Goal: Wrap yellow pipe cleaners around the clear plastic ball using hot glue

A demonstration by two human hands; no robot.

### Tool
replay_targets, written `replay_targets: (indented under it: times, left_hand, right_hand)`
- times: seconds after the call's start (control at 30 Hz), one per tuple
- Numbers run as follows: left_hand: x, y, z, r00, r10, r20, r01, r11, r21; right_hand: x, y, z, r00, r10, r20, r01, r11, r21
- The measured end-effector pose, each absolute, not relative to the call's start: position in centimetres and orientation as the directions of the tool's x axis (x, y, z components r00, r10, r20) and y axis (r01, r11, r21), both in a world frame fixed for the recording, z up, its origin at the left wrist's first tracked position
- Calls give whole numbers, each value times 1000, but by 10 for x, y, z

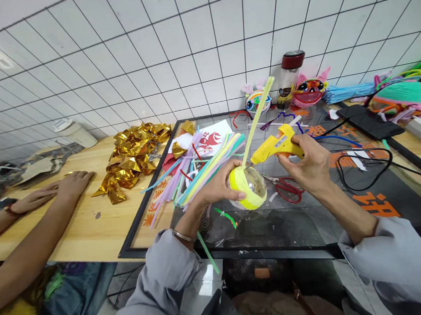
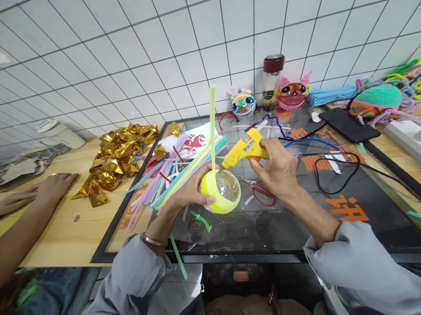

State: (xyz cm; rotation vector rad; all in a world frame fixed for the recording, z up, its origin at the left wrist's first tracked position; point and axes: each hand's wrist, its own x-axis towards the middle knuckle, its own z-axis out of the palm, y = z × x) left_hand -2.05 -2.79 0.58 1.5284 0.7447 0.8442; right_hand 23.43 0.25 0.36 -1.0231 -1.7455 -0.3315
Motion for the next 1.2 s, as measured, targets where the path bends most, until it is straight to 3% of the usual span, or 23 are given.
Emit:
replay_targets:
  times: [0.4, 0.73, 1.2]
  left_hand:
    - [-19, -30, 7, 538, 838, 91, -30, -89, 996]
    - [-20, -30, 8, 529, 844, 92, 3, -110, 994]
    - [-20, -29, 7, 528, 845, 89, 6, -108, 994]
  right_hand:
    - [233, 0, 6, -75, 523, 849, 766, 575, -287]
    - [234, -2, 11, -98, 461, 882, 720, 644, -257]
    - [233, -2, 7, -67, 491, 869, 763, 586, -272]
